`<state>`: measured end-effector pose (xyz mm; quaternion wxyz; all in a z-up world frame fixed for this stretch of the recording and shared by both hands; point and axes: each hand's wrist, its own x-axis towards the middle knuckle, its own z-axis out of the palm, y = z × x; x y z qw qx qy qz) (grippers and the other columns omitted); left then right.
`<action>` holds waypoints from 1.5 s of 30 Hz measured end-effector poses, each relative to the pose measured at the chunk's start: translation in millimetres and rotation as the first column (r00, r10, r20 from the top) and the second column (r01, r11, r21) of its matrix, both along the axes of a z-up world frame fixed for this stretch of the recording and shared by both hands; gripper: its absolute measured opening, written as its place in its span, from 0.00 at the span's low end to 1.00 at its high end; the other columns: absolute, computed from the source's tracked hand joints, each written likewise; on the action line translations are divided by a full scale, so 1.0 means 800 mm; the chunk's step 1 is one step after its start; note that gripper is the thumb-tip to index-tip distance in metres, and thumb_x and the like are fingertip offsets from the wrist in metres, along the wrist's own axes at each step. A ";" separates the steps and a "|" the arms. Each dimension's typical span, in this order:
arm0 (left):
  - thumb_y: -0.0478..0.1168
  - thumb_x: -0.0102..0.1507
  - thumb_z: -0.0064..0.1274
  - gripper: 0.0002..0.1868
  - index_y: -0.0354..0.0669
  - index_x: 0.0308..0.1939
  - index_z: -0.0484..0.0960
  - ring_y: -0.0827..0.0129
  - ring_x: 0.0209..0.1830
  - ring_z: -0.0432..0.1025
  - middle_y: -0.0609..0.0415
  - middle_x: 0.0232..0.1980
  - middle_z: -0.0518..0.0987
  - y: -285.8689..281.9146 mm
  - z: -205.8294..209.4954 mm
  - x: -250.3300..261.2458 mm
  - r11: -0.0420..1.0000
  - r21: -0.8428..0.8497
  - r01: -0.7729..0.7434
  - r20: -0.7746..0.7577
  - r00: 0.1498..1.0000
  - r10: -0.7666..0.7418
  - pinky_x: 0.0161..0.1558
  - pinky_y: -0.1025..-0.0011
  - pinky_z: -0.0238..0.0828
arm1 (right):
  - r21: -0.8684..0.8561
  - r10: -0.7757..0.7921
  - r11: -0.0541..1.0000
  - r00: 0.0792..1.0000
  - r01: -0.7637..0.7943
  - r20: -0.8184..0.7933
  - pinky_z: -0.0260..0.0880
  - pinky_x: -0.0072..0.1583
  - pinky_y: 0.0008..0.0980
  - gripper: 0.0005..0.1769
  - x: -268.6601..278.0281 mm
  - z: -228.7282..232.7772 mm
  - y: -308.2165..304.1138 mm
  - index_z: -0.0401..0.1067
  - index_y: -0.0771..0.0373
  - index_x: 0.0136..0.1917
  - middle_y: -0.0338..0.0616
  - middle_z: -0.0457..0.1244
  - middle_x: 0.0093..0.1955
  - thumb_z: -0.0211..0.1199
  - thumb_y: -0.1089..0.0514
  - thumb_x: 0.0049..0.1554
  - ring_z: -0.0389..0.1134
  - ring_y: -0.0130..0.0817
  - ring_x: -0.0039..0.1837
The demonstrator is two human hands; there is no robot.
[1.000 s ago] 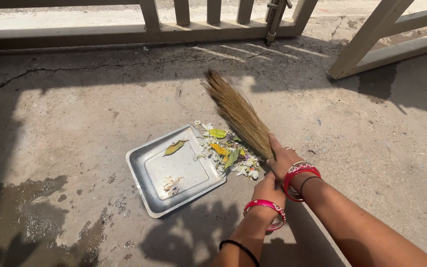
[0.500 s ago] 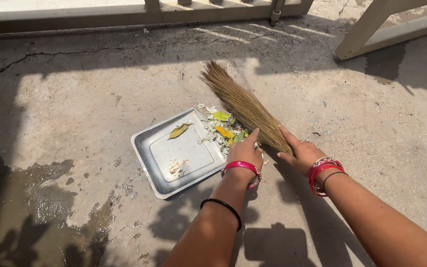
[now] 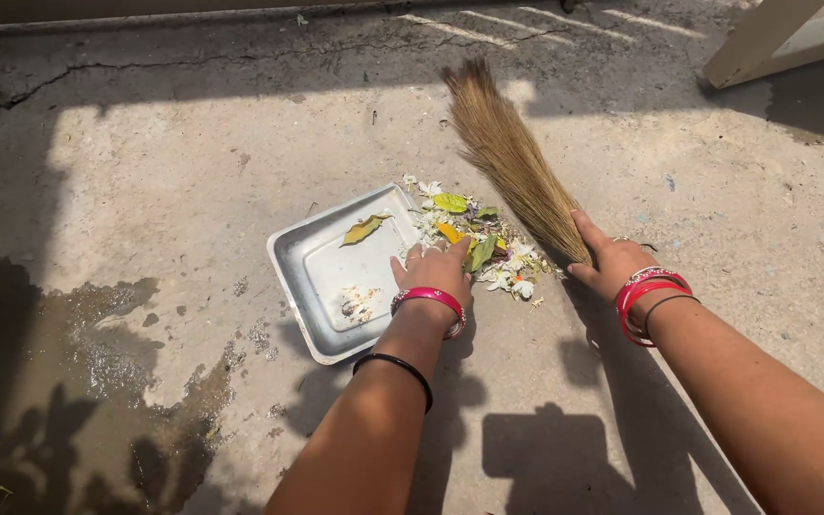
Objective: Sweep the floor and collect debris into a dustpan.
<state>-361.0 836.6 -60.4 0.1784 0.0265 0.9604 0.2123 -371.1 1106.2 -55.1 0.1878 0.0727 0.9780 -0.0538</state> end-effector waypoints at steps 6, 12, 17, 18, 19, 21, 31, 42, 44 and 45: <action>0.40 0.68 0.48 0.22 0.65 0.66 0.76 0.47 0.82 0.45 0.49 0.74 0.66 -0.052 0.013 -0.001 0.958 -0.285 -0.044 0.056 0.996 0.062 0.75 0.31 0.21 | 0.011 0.190 0.982 0.982 -0.190 0.013 0.68 0.68 0.50 0.49 -0.021 0.029 0.012 0.36 0.26 0.84 0.55 0.66 0.64 0.60 0.41 0.58 0.68 0.54 0.66; 0.40 0.68 0.45 0.16 0.60 0.56 0.82 0.46 0.84 0.35 0.49 0.82 0.49 -0.097 0.017 -0.001 0.878 -0.413 -0.243 -0.027 0.967 0.255 0.70 0.28 0.18 | 0.137 0.177 0.974 0.984 -0.179 0.027 0.67 0.69 0.49 0.51 -0.051 0.000 0.010 0.35 0.29 0.84 0.58 0.65 0.65 0.63 0.41 0.58 0.66 0.54 0.68; 0.44 0.68 0.47 0.28 0.57 0.73 0.62 0.45 0.80 0.45 0.39 0.80 0.46 -0.139 -0.034 -0.007 0.762 -0.116 -0.637 -0.160 0.769 0.619 0.70 0.39 0.39 | 0.117 0.195 0.974 0.981 -0.195 0.007 0.68 0.68 0.48 0.50 -0.051 0.034 0.002 0.35 0.23 0.84 0.51 0.64 0.68 0.61 0.42 0.58 0.67 0.51 0.68; 0.43 0.68 0.48 0.34 0.57 0.78 0.56 0.45 0.78 0.49 0.37 0.80 0.46 -0.140 -0.025 -0.005 0.738 -0.127 -0.663 -0.115 0.749 0.652 0.68 0.45 0.51 | 0.146 0.166 0.975 0.986 -0.167 0.014 0.69 0.68 0.48 0.51 -0.052 0.034 0.003 0.34 0.23 0.85 0.51 0.64 0.68 0.61 0.44 0.59 0.68 0.50 0.68; 0.43 0.68 0.48 0.34 0.57 0.78 0.56 0.45 0.78 0.49 0.37 0.80 0.46 -0.143 -0.027 -0.003 0.739 -0.127 -0.662 -0.113 0.749 0.652 0.68 0.45 0.51 | 0.148 0.166 0.975 0.986 -0.167 0.016 0.69 0.68 0.48 0.51 -0.052 0.030 -0.002 0.34 0.23 0.85 0.51 0.64 0.68 0.61 0.44 0.59 0.68 0.50 0.68; 0.38 0.68 0.47 0.38 0.57 0.80 0.49 0.43 0.74 0.57 0.40 0.83 0.49 -0.151 -0.031 -0.004 0.768 -0.408 -0.494 -0.030 0.848 0.530 0.57 0.56 0.74 | 0.166 0.156 0.972 0.986 -0.164 0.059 0.67 0.69 0.48 0.49 -0.054 0.026 -0.013 0.34 0.25 0.84 0.54 0.63 0.68 0.62 0.43 0.61 0.66 0.52 0.69; 0.42 0.75 0.35 0.33 0.43 0.81 0.40 0.46 0.53 0.79 0.35 0.56 0.80 -0.193 -0.046 -0.004 0.677 -0.114 -0.727 0.079 0.673 0.735 0.51 0.53 0.77 | 0.076 0.268 0.961 0.963 -0.265 -0.023 0.66 0.70 0.47 0.53 -0.064 0.032 -0.011 0.34 0.27 0.83 0.52 0.60 0.70 0.65 0.50 0.57 0.64 0.52 0.70; 0.36 0.69 0.44 0.14 0.37 0.58 0.68 0.51 0.50 0.80 0.38 0.45 0.85 -0.215 -0.022 -0.009 0.641 -0.212 -0.738 -0.078 0.667 0.741 0.54 0.57 0.74 | 0.105 0.282 0.949 0.950 -0.296 0.133 0.68 0.71 0.40 0.47 -0.032 0.042 0.019 0.38 0.18 0.81 0.37 0.62 0.69 0.61 0.50 0.60 0.67 0.40 0.70; 0.37 0.70 0.42 0.13 0.38 0.58 0.69 0.51 0.49 0.80 0.38 0.45 0.85 -0.218 -0.024 -0.013 0.645 -0.211 -0.735 -0.083 0.671 0.737 0.53 0.56 0.75 | 0.115 0.229 0.963 0.963 -0.245 0.142 0.68 0.72 0.40 0.47 -0.020 0.045 0.034 0.38 0.18 0.80 0.35 0.61 0.71 0.62 0.48 0.59 0.67 0.40 0.70; 0.37 0.71 0.41 0.12 0.38 0.58 0.69 0.51 0.49 0.80 0.38 0.45 0.85 -0.219 -0.026 -0.013 0.645 -0.216 -0.733 -0.084 0.672 0.736 0.52 0.56 0.75 | 0.123 0.179 0.972 0.971 -0.199 0.156 0.68 0.72 0.40 0.48 -0.013 0.047 0.041 0.37 0.17 0.80 0.34 0.60 0.72 0.62 0.47 0.59 0.67 0.40 0.70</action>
